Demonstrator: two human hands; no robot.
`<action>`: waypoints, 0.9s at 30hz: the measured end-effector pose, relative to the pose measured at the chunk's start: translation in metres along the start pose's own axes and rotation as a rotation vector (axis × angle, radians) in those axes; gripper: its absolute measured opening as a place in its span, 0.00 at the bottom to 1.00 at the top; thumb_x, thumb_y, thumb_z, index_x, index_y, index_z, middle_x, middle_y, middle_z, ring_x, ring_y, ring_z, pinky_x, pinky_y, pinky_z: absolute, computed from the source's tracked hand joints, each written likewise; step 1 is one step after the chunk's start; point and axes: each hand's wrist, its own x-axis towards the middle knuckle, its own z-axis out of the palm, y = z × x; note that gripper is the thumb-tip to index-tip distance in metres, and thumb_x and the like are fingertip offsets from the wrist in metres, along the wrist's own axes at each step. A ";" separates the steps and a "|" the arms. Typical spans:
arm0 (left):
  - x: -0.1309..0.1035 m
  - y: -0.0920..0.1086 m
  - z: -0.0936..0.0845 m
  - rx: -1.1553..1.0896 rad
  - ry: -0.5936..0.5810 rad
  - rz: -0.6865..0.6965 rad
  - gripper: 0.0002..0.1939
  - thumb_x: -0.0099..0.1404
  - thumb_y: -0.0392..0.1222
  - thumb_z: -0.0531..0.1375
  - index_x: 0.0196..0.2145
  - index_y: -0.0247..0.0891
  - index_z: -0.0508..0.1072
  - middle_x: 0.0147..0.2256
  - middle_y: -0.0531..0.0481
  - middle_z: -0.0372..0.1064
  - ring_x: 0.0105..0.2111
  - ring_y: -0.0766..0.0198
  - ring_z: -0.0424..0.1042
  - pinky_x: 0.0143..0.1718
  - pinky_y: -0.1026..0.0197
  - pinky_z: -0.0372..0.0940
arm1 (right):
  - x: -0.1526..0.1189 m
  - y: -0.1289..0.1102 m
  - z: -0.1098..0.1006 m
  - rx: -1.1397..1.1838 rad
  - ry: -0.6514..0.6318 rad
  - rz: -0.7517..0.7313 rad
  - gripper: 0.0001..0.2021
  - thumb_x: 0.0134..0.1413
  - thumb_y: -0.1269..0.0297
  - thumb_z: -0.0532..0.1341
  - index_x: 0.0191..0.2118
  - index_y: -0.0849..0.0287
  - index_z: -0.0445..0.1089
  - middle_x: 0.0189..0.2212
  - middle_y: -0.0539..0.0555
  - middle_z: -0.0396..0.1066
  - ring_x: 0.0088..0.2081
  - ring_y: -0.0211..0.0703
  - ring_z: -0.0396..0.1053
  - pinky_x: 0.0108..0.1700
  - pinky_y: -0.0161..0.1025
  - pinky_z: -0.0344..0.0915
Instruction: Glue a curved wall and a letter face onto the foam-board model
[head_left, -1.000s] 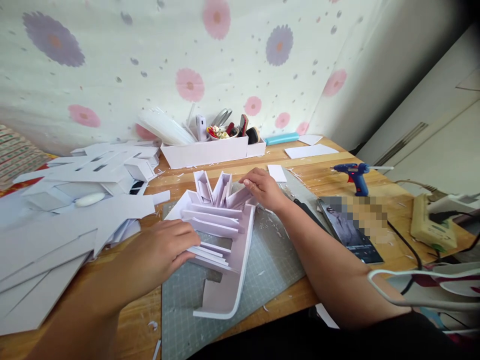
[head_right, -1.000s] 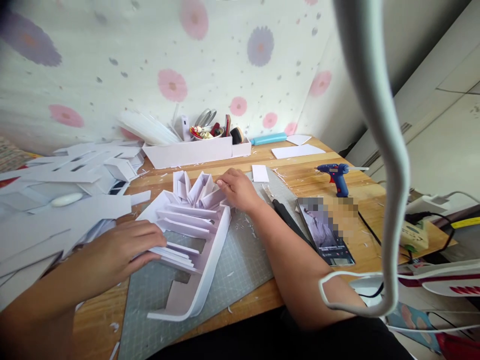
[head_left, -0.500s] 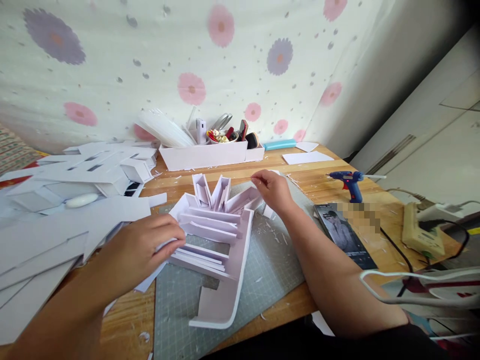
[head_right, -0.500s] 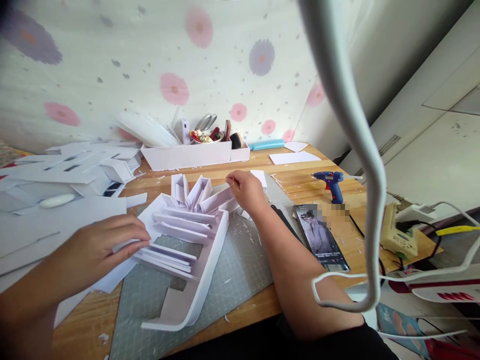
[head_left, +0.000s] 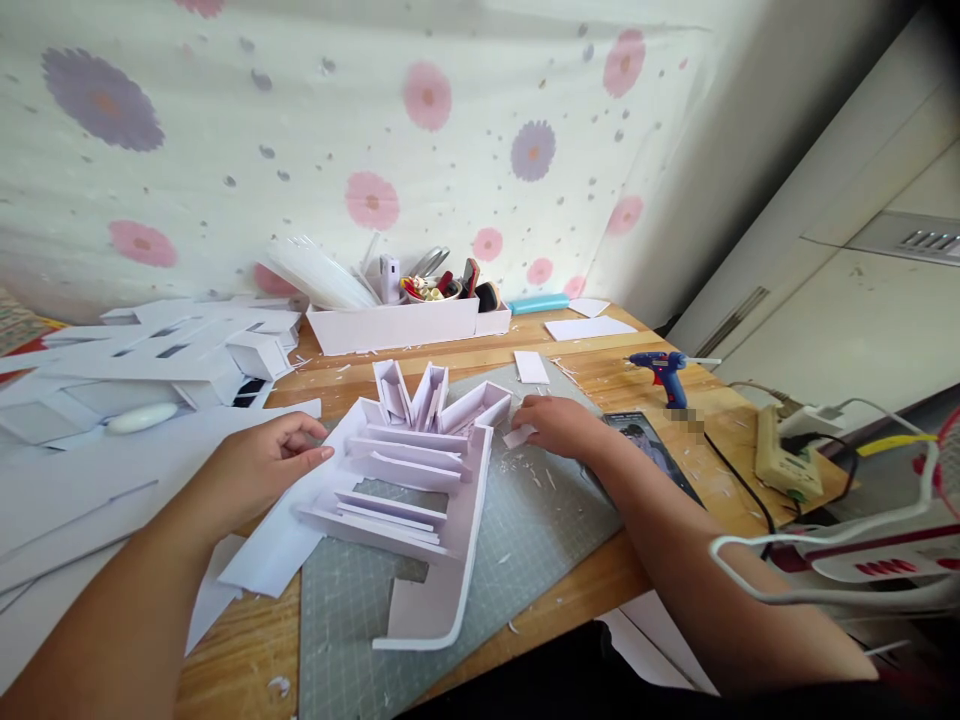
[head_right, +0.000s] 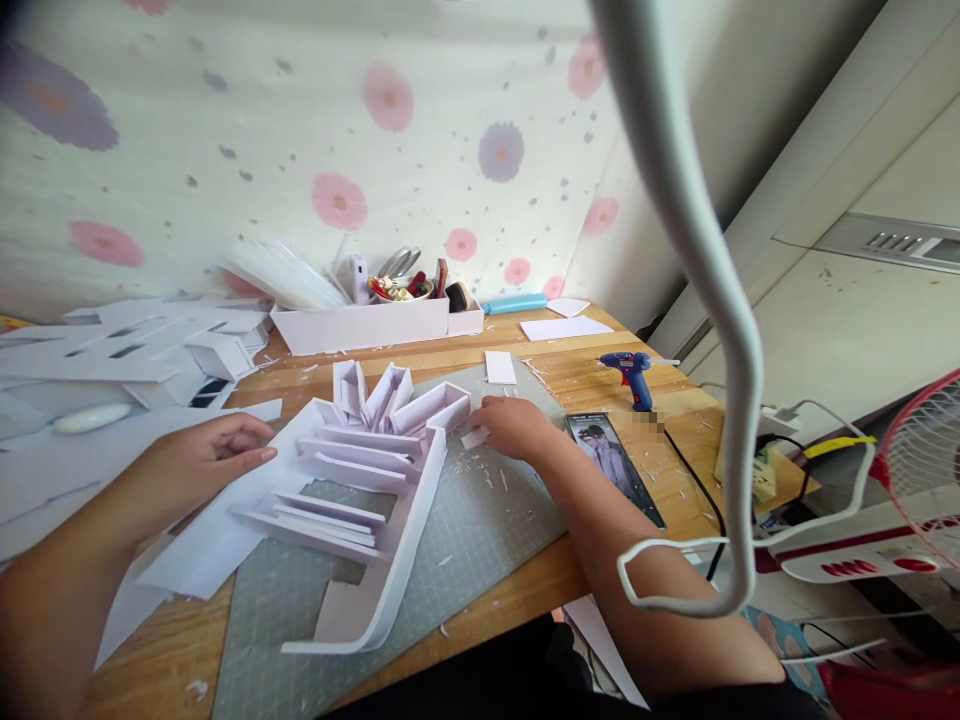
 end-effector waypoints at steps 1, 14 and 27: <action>0.000 0.001 -0.001 0.006 -0.020 -0.010 0.22 0.56 0.60 0.58 0.40 0.41 0.71 0.33 0.54 0.76 0.33 0.60 0.75 0.32 0.63 0.65 | -0.003 0.002 0.000 0.004 0.020 0.023 0.12 0.51 0.72 0.63 0.42 0.55 0.76 0.44 0.56 0.74 0.44 0.49 0.72 0.38 0.36 0.61; -0.003 0.007 0.002 0.117 -0.017 0.045 0.16 0.60 0.53 0.55 0.37 0.41 0.75 0.26 0.57 0.73 0.29 0.60 0.71 0.29 0.63 0.58 | 0.015 -0.055 -0.039 0.294 0.426 -0.156 0.07 0.57 0.75 0.59 0.31 0.59 0.72 0.33 0.52 0.71 0.34 0.38 0.65 0.37 0.34 0.58; 0.000 0.000 0.006 0.108 -0.003 0.014 0.15 0.60 0.53 0.55 0.37 0.44 0.75 0.33 0.56 0.78 0.35 0.58 0.75 0.33 0.62 0.62 | 0.022 -0.045 -0.038 0.174 0.321 -0.162 0.09 0.59 0.76 0.56 0.35 0.60 0.72 0.39 0.55 0.72 0.38 0.40 0.67 0.39 0.35 0.59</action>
